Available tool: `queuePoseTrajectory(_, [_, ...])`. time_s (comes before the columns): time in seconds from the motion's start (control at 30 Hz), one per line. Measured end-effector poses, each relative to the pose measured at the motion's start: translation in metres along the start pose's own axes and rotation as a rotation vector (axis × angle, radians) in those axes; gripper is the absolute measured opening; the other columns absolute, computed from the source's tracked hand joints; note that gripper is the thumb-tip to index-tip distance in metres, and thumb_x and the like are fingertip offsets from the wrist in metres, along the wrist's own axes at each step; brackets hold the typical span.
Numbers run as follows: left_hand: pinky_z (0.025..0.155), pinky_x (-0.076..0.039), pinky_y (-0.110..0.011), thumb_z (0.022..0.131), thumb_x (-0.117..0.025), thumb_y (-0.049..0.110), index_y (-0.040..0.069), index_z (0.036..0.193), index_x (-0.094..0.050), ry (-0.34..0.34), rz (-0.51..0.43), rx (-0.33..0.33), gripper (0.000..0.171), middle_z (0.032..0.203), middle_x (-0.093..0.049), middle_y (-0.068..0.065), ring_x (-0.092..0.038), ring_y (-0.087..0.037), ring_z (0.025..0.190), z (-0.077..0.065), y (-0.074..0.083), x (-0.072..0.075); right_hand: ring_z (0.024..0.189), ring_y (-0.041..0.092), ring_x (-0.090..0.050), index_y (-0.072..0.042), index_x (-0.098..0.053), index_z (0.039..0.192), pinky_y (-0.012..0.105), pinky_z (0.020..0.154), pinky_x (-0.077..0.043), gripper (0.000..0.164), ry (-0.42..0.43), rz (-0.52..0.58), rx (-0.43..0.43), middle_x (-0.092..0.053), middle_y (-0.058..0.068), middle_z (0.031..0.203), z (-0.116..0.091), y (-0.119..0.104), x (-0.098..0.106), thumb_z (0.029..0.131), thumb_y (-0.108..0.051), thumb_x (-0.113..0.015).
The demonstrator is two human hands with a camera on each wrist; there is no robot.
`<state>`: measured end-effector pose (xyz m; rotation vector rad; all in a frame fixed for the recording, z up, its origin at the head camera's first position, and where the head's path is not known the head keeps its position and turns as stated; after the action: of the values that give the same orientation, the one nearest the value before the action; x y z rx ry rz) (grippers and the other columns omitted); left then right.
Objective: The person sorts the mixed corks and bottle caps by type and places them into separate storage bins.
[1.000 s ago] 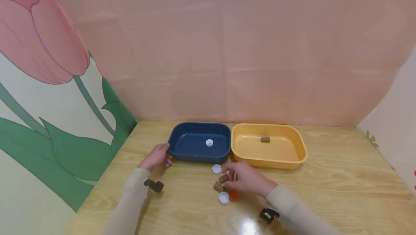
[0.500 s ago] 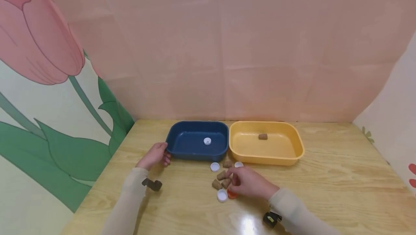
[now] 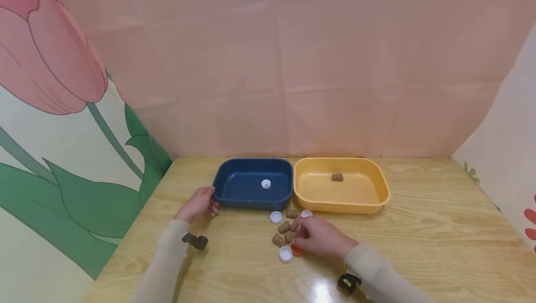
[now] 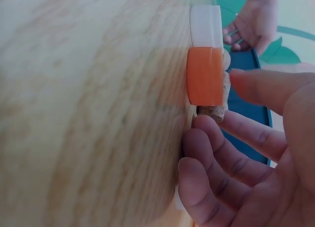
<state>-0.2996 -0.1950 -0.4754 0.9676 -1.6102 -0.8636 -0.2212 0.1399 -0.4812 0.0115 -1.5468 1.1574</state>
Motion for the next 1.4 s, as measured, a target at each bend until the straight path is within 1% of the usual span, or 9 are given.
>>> queuePoseTrajectory(0.1, [0.058,-0.057,-0.036,0.111,-0.028,0.02,-0.012,0.118,-0.054,0.0,0.007,0.002,0.042,0.084,-0.058,-0.015,-0.062,-0.023,0.065,0.0006,-0.0006,0.0002,0.062,-0.001,-0.051,-0.012,-0.067,0.1,0.02,0.056,-0.046,0.01,0.012,0.006,0.003,-0.057,-0.013,0.07,0.0,0.0008,0.0,0.093,-0.018,-0.071])
queuePoseTrajectory(0.2, [0.059,-0.057,-0.036,0.111,-0.028,0.02,-0.011,0.118,-0.055,-0.002,0.014,0.004,0.042,0.084,-0.058,-0.015,-0.062,-0.022,0.065,0.0013,-0.0009,0.0003,0.062,-0.002,-0.05,-0.011,-0.068,0.1,0.02,0.056,-0.045,0.008,0.012,0.006,0.0,-0.057,-0.013,0.07,0.0005,0.0018,0.0014,0.093,-0.016,-0.07])
queuePoseTrajectory(0.43, [0.058,-0.057,-0.036,0.11,-0.028,0.02,-0.012,0.118,-0.054,-0.005,0.007,0.007,0.042,0.083,-0.058,-0.013,-0.061,-0.022,0.064,0.0003,0.0007,0.0002,0.062,-0.002,-0.05,-0.01,-0.069,0.099,0.021,0.056,-0.045,0.009,-0.007,0.015,-0.023,-0.057,-0.012,0.07,0.0026,0.0016,0.0027,0.092,-0.015,-0.071])
queuePoseTrajectory(0.7, [0.059,-0.058,-0.036,0.11,-0.028,0.02,-0.012,0.119,-0.054,-0.007,0.008,0.005,0.042,0.083,-0.058,-0.014,-0.062,-0.022,0.065,-0.0001,0.0002,0.0002,0.062,-0.002,-0.048,-0.01,-0.067,0.1,0.02,0.057,-0.044,0.017,-0.031,-0.027,-0.037,-0.054,-0.013,0.069,0.0052,0.0057,0.0014,0.085,-0.013,-0.076])
queuePoseTrajectory(0.93, [0.06,-0.058,-0.037,0.111,-0.028,0.021,-0.011,0.12,-0.054,-0.008,0.006,0.004,0.042,0.085,-0.058,-0.014,-0.062,-0.023,0.066,-0.0009,0.0007,0.0,0.061,-0.002,-0.047,-0.011,-0.067,0.097,0.02,0.055,-0.043,0.013,-0.014,-0.037,-0.037,-0.053,-0.014,0.067,0.0056,0.0069,0.0008,0.086,-0.012,-0.075])
queuePoseTrajectory(1.2, [0.06,-0.058,-0.037,0.111,-0.028,0.02,-0.012,0.121,-0.053,-0.005,-0.007,0.007,0.042,0.084,-0.058,-0.014,-0.061,-0.022,0.065,-0.0008,0.0011,-0.0003,0.06,-0.003,-0.047,-0.01,-0.067,0.095,0.02,0.055,-0.043,0.011,0.003,-0.027,-0.019,-0.053,-0.014,0.066,0.0043,0.0051,0.0019,0.086,-0.01,-0.074])
queuePoseTrajectory(1.4, [0.059,-0.058,-0.037,0.111,-0.028,0.019,-0.013,0.122,-0.052,-0.008,-0.01,0.004,0.042,0.085,-0.058,-0.016,-0.062,-0.023,0.065,-0.0016,0.001,0.0001,0.062,-0.002,-0.048,-0.014,-0.067,0.094,0.02,0.055,-0.043,0.011,0.012,-0.034,-0.015,-0.054,-0.014,0.068,0.0011,0.0057,0.0055,0.087,-0.012,-0.074])
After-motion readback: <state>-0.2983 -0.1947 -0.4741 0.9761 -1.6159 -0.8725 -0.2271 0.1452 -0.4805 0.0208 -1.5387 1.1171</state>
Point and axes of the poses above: each hand's wrist, its own z-axis towards the middle knuckle, its own x-axis out of the back of the hand, y = z × x, the point moved 5 cm from there along z, towards the middle knuckle
